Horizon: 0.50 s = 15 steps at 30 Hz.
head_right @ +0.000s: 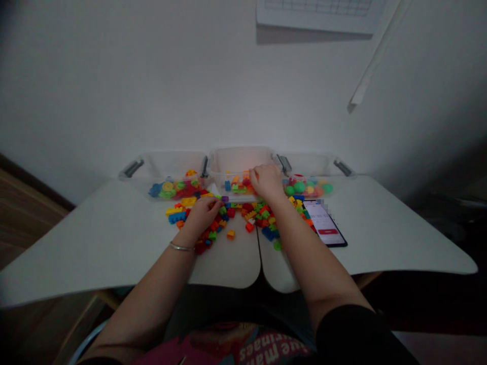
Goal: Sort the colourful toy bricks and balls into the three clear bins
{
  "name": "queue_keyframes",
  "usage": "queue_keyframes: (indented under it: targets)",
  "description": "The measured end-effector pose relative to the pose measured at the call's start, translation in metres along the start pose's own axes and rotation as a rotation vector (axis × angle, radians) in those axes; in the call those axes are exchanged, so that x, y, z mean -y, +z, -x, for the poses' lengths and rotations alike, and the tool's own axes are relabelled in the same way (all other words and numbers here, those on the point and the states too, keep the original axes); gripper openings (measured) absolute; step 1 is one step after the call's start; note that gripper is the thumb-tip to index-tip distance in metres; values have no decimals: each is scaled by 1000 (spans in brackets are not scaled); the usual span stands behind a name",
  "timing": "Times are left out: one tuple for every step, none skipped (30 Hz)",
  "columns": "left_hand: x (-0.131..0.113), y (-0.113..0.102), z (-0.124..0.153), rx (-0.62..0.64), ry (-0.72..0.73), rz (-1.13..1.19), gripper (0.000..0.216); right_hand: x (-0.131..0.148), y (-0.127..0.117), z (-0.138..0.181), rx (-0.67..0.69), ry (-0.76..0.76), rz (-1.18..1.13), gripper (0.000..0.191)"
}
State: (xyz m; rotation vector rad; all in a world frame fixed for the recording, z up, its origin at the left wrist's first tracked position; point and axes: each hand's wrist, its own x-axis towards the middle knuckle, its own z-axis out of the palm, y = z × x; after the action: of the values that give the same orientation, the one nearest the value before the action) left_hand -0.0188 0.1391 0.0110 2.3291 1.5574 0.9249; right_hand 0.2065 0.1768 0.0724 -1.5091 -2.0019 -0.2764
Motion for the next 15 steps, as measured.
queue_keyframes:
  targets:
    - [0,0,0,-2,1,0,26,-2,-1,0,-16,-12,-56,36]
    - [1,1,0,-4,0,1,25,-3,-2,0,-50,-27,-126,34]
    - [1,1,0,-6,-4,2,25,-4,-4,0,-97,-43,-202,32]
    - [1,1,0,-8,-9,2,25,-4,-7,2,-151,-56,-273,31]
    - [1,2,0,-9,-13,1,25,-3,-10,4,-204,-66,-329,29]
    - [1,2,0,-9,-15,1,25,-1,-13,7,-246,-74,-366,28]
    - [1,2,0,-7,-13,1,25,2,-16,11,-274,-80,-388,27]
    - [0,2,0,-6,-10,2,25,5,-18,16,-289,-90,-403,26]
    - [0,1,0,-5,-5,3,25,9,-19,21,-290,-106,-417,24]
    - [0,1,0,-7,-1,4,25,14,-18,28,-278,-123,-431,24]
    - [-1,1,0,-9,0,6,26,18,-17,35,-252,-139,-445,23]
    - [-1,1,0,-12,-1,8,26,22,-14,42,-215,-150,-456,22]
    - [-2,0,0,-12,-2,10,26,26,-10,50,-169,-153,-461,21]
    - [-2,0,0,-12,-3,12,26,29,-6,57,-120,-147,-457,19]
    - [-2,0,0,-13,-5,11,26,31,-2,64,-77,-138,-449,18]
